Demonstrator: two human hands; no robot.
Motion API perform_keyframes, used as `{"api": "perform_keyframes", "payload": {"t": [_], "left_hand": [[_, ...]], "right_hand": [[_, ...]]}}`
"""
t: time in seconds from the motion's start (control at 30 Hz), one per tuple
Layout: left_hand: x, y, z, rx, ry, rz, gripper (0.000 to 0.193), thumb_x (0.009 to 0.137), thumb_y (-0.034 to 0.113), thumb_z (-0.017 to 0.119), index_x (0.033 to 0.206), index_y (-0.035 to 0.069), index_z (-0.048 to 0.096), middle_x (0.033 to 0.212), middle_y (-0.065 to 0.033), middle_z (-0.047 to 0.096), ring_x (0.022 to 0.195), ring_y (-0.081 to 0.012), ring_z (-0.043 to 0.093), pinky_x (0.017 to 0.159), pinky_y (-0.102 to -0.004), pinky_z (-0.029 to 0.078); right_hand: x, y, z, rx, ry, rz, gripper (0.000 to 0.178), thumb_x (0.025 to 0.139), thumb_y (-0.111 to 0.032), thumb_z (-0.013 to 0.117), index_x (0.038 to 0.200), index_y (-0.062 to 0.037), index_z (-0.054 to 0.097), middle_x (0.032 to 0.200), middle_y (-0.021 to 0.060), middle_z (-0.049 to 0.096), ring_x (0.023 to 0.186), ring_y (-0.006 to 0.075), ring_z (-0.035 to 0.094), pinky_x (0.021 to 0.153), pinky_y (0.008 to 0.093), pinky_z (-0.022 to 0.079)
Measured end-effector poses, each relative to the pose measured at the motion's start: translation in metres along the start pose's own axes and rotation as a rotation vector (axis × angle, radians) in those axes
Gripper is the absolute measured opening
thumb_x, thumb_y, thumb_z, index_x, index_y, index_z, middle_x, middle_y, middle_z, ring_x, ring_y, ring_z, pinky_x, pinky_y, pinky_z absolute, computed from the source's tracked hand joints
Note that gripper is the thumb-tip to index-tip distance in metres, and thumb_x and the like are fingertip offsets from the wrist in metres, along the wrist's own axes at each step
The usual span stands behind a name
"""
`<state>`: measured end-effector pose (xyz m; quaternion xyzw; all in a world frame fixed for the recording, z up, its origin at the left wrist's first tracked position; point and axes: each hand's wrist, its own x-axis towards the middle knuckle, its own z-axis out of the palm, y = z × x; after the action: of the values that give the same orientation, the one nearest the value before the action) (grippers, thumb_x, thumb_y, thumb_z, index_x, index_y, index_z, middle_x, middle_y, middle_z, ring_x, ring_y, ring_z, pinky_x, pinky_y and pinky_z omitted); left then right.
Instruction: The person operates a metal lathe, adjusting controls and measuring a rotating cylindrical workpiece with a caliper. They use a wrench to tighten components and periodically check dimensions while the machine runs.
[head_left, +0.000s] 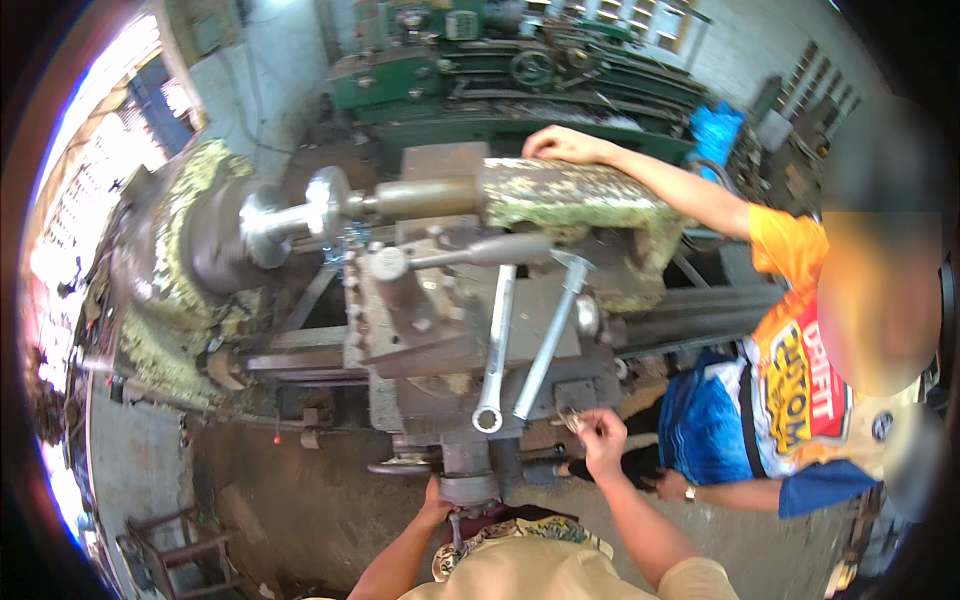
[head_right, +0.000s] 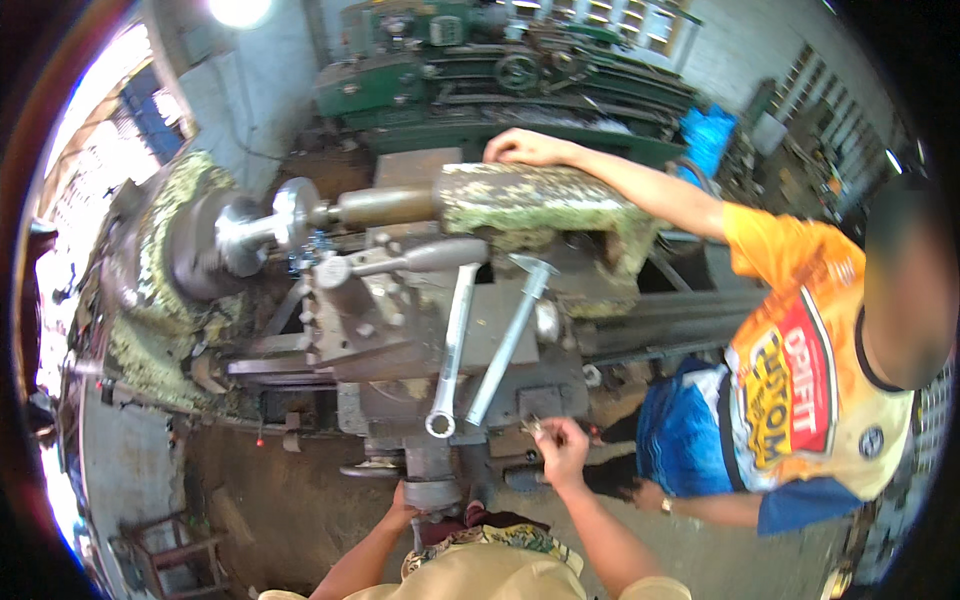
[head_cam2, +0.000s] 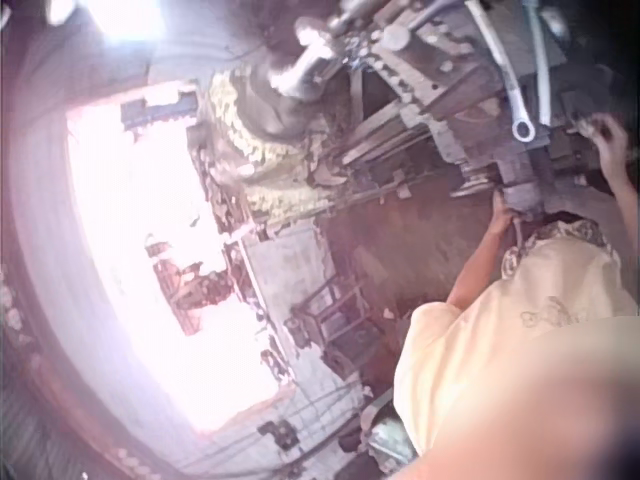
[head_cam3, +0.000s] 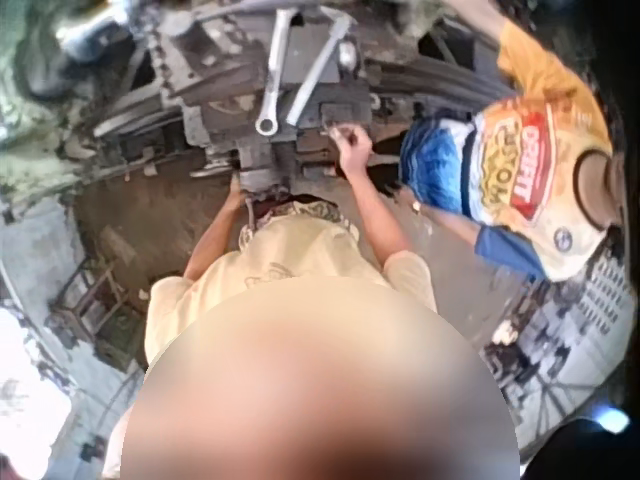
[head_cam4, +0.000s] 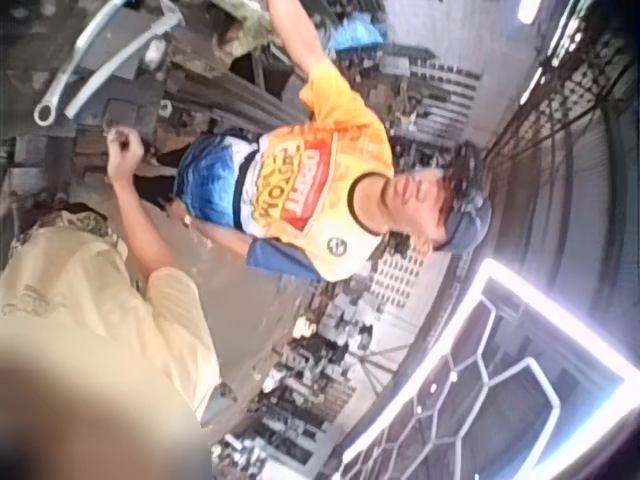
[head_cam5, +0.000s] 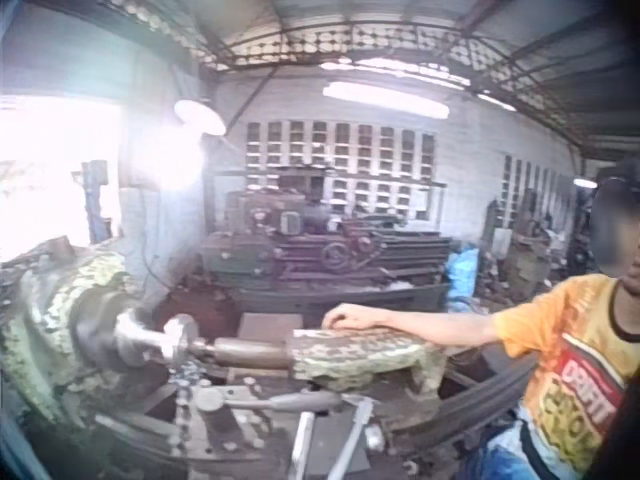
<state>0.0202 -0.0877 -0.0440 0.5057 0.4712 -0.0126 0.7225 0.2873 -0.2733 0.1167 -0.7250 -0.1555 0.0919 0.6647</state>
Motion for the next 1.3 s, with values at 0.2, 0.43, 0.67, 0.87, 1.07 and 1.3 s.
{"api": "perform_keyframes", "payload": {"t": [0.2,0.43,0.67,0.87,1.07,1.3], "left_hand": [[0.034,-0.049,-0.006,0.949,-0.445,0.206,0.037,0.084,0.030,0.070,0.109,0.004,0.069,0.089,-0.0160,0.069,0.077,-0.0311,0.066,0.067,-0.0449,0.054],[-0.069,-0.017,-0.090,1.006,0.091,0.005,0.050,0.080,0.040,0.074,0.118,0.008,0.069,0.104,-0.0214,0.072,0.097,-0.0372,0.069,0.089,-0.0454,0.054],[-0.155,0.080,-0.097,0.664,0.800,0.158,0.029,0.083,0.016,0.074,0.109,0.004,0.070,0.086,-0.0165,0.072,0.081,-0.0269,0.070,0.076,-0.0358,0.054],[-0.125,0.210,0.016,0.381,0.419,0.621,0.032,0.090,0.020,0.071,0.113,-0.001,0.065,0.096,-0.0138,0.071,0.082,-0.0174,0.068,0.072,-0.0315,0.054],[-0.074,0.265,0.077,0.022,-0.190,0.110,0.046,0.100,0.041,0.059,0.116,-0.003,0.059,0.093,-0.0094,0.067,0.064,-0.0146,0.064,0.053,-0.0275,0.051],[-0.063,0.251,0.075,0.110,-0.233,0.578,0.024,0.106,0.023,0.048,0.098,0.003,0.056,0.075,0.0009,0.052,0.066,-0.0092,0.049,0.063,-0.0278,0.046]], "right_hand": [[0.060,0.149,-0.091,0.210,0.502,0.061,0.012,0.093,-0.010,0.060,0.082,-0.0055,0.059,0.063,-0.0013,0.050,0.049,0.0070,0.043,0.042,0.0247,0.032],[0.091,0.431,-0.171,-1.508,-0.437,-0.067,0.080,0.075,-0.027,0.076,0.145,-0.0073,0.045,0.151,0.0170,0.044,0.130,0.0378,0.051,0.113,0.0567,0.031],[0.081,0.405,-0.146,-0.766,0.092,0.759,0.051,0.082,-0.029,0.074,0.121,0.0005,0.061,0.105,0.0218,0.070,0.098,0.0390,0.068,0.085,0.0520,0.052],[0.093,0.278,-0.142,-0.828,0.003,0.674,0.053,0.081,-0.033,0.071,0.122,0.0010,0.063,0.119,0.0288,0.066,0.113,0.0441,0.062,0.091,0.0472,0.050],[0.066,0.194,-0.122,-0.382,0.123,0.373,0.028,0.089,-0.013,0.067,0.111,0.0041,0.063,0.090,0.0144,0.068,0.080,0.0230,0.068,0.064,0.0319,0.050],[-0.017,0.050,-0.083,-0.192,0.301,0.086,0.017,0.092,0.001,0.061,0.108,0.0071,0.062,0.091,0.0104,0.065,0.073,0.0148,0.063,0.065,0.0264,0.051]]}}
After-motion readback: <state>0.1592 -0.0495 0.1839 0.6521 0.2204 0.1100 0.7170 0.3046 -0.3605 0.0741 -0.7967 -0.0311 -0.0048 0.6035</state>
